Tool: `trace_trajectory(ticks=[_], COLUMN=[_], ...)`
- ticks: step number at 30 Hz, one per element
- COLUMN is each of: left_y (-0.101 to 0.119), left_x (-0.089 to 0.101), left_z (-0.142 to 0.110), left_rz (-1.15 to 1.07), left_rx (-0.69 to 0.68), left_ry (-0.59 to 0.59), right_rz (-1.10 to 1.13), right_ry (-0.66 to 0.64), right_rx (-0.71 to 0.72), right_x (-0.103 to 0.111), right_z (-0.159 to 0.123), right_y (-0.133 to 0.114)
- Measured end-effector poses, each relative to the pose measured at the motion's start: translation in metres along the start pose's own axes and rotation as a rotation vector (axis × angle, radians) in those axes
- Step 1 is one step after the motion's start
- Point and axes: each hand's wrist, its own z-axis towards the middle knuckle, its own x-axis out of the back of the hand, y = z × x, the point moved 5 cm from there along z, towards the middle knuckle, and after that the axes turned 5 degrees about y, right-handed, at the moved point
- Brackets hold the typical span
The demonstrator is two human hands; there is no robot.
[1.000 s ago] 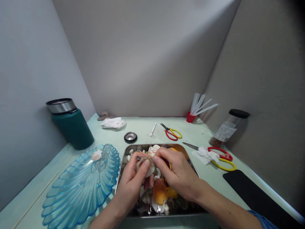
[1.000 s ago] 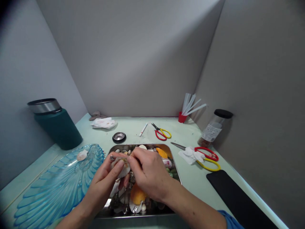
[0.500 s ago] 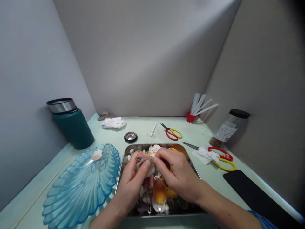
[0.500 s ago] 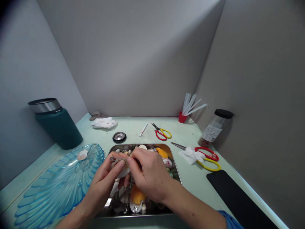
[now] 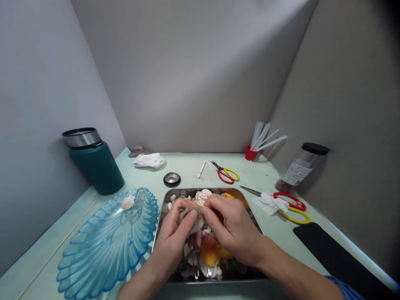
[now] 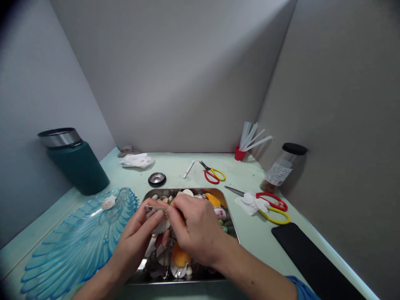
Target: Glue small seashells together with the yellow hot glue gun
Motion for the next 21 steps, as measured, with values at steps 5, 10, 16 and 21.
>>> trace_trajectory(ticks=[5, 10, 16, 21], left_y=[-0.0020, -0.0051, -0.0080, -0.0077], left_x=[-0.0006, 0.0005, 0.0006, 0.0000], left_z=[0.0004, 0.0024, 0.0030, 0.0021], left_rz=[-0.023, -0.047, -0.172, -0.219], left_rx=[0.005, 0.012, 0.089, 0.155], left_ry=[0.021, 0.071, 0.061, 0.059], right_rz=[0.004, 0.010, 0.022, 0.030], right_ry=[0.009, 0.009, 0.008, 0.041], right_rx=[0.007, 0.013, 0.005, -0.024], right_x=[0.0002, 0.0001, 0.0000, 0.0030], right_z=[-0.0009, -0.0010, -0.0001, 0.0006], right_y=[-0.0006, 0.0002, -0.0005, -0.0002])
